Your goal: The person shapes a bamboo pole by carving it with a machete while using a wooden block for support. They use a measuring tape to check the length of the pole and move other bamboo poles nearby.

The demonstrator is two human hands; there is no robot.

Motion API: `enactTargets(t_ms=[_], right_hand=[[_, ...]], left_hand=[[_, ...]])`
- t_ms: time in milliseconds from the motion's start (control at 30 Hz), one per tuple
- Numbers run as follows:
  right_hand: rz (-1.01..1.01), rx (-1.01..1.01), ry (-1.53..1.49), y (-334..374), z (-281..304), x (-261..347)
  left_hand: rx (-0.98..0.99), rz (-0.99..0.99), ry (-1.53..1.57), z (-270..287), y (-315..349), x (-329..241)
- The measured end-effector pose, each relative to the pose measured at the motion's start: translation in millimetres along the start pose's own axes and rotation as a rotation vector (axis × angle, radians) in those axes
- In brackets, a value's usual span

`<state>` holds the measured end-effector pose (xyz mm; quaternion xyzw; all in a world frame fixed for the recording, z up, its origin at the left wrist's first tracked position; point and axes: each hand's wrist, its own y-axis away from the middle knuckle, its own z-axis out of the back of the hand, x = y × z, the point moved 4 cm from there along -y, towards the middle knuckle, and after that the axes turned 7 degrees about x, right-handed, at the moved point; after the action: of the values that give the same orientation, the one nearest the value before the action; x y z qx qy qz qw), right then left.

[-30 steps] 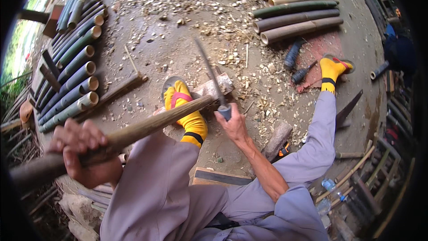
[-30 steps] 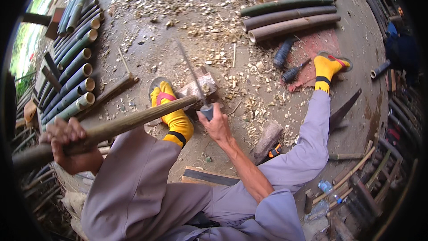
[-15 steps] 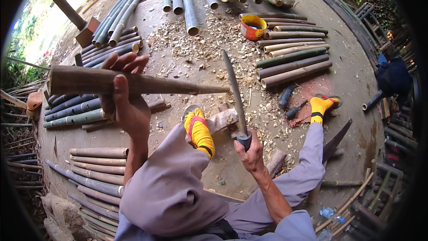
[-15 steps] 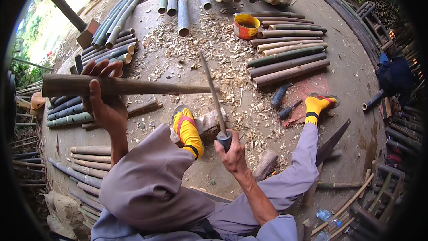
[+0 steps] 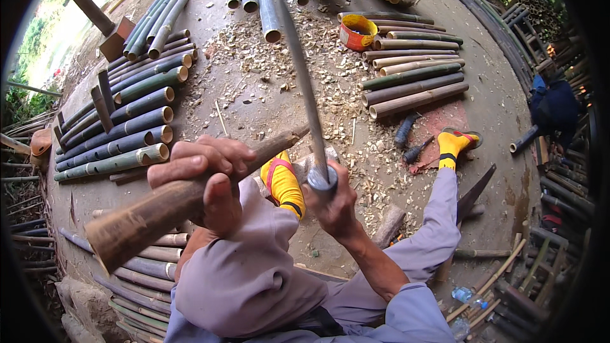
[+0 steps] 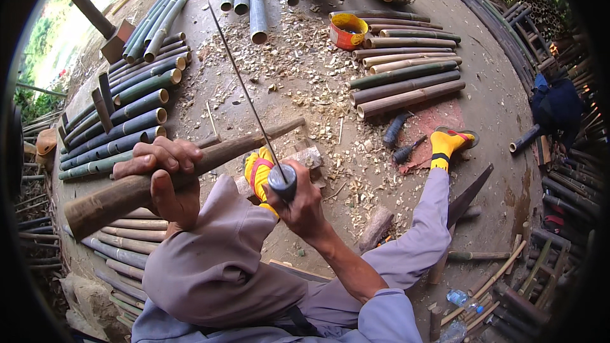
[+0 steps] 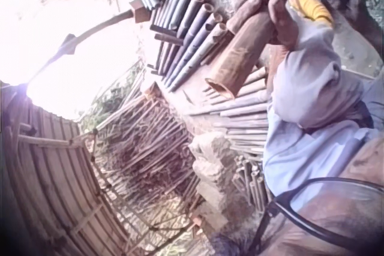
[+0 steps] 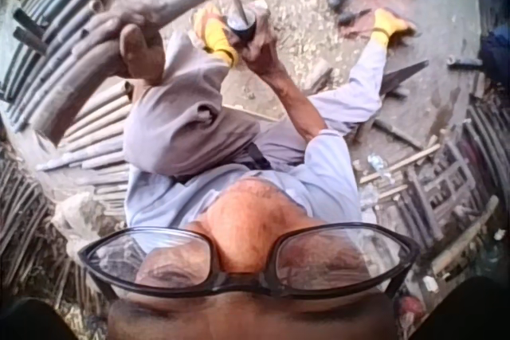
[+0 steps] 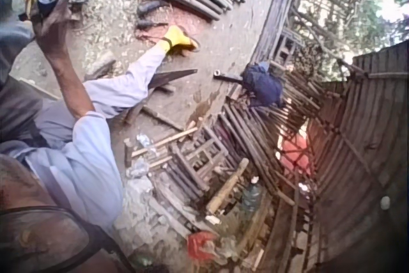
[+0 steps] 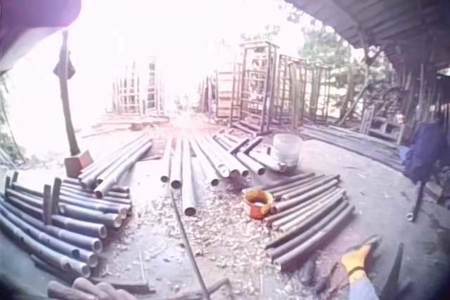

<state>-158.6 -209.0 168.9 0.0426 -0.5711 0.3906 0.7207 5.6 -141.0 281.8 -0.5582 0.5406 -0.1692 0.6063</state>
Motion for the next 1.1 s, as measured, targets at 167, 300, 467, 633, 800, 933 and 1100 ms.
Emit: enactTargets(t_ms=[167,300,467,633,800,933,1100], right_hand=[[-0.205,0.154,0.094,7,-9,-43],[-0.332,0.223,-0.037,-7,-10,-16],[0.016,0.022,0.108,-16,13,22],[-0.345,0.234,0.171,-12,-2,-34],[-0.103,0.000,-0.044,-29,23,38],[0.109,0.006,0.145,-25,10,1],[-0.370,0.244,0.121,-17,2,-19]], left_hand=[[0.141,0.125,0.134,-15,6,7],[0.059,0.127,0.146,-3,4,0],[0.064,0.134,0.066,-19,1,2],[0.012,0.151,0.097,-19,9,3],[-0.013,0.177,0.069,-12,11,9],[0.021,0.190,0.050,-24,4,7],[-0.057,0.218,0.072,-19,10,5]])
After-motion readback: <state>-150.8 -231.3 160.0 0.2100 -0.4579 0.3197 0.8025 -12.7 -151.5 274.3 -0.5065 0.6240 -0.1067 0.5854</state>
